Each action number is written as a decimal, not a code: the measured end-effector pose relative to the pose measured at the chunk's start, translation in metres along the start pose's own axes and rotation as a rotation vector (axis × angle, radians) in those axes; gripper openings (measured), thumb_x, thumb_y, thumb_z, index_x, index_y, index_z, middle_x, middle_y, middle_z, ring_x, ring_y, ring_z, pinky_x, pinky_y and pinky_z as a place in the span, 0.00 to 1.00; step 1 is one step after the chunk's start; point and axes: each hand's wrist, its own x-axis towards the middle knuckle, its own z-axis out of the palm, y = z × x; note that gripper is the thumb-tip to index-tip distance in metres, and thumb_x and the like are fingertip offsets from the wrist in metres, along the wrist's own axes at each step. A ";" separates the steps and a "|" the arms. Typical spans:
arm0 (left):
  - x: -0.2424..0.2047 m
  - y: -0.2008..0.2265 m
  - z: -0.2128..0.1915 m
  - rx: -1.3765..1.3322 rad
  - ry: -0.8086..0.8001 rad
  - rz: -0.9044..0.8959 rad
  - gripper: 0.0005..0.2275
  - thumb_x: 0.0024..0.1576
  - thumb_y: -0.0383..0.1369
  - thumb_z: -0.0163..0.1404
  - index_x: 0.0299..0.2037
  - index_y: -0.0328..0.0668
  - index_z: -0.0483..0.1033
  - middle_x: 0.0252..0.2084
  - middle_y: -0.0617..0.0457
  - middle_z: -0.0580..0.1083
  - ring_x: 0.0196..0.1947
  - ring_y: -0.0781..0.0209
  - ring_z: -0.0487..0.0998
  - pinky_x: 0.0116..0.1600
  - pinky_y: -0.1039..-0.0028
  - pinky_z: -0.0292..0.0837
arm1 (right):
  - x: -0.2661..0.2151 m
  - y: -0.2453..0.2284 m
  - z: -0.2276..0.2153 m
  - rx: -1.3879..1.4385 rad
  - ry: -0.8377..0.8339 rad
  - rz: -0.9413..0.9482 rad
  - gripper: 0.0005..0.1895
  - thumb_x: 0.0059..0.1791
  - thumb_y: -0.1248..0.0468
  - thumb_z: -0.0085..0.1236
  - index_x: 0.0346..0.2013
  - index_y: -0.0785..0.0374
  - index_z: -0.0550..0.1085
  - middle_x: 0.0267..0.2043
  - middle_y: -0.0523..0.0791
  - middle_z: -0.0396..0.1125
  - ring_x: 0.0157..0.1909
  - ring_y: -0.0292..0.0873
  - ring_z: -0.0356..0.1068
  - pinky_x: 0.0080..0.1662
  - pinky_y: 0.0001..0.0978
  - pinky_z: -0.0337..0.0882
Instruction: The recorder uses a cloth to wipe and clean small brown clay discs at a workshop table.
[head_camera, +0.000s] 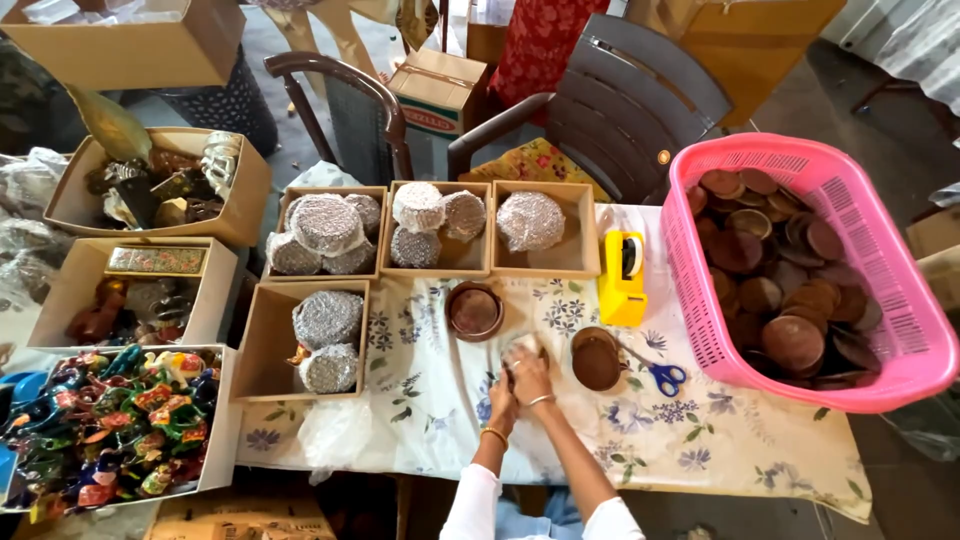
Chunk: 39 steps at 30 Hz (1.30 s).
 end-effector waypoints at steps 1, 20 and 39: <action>-0.005 0.002 0.000 -0.001 0.000 0.000 0.21 0.62 0.51 0.45 0.44 0.38 0.78 0.34 0.54 0.78 0.29 0.63 0.80 0.33 0.71 0.76 | -0.004 -0.003 0.002 -0.001 0.000 -0.001 0.29 0.50 0.65 0.45 0.68 0.50 0.66 0.74 0.46 0.55 0.76 0.51 0.49 0.69 0.60 0.54; 0.006 -0.002 -0.004 0.052 -0.085 -0.039 0.28 0.67 0.60 0.35 0.34 0.44 0.75 0.23 0.60 0.70 0.20 0.67 0.70 0.26 0.72 0.66 | -0.020 0.016 -0.021 -0.168 -0.033 -0.242 0.30 0.56 0.49 0.42 0.72 0.55 0.59 0.79 0.45 0.47 0.80 0.48 0.43 0.72 0.59 0.42; 0.002 0.002 -0.008 -0.167 -0.202 -0.097 0.33 0.62 0.62 0.28 0.66 0.48 0.68 0.61 0.54 0.76 0.57 0.58 0.79 0.60 0.68 0.75 | -0.011 0.001 0.003 0.208 0.152 -0.266 0.21 0.55 0.59 0.44 0.63 0.55 0.72 0.71 0.48 0.63 0.74 0.48 0.58 0.74 0.52 0.50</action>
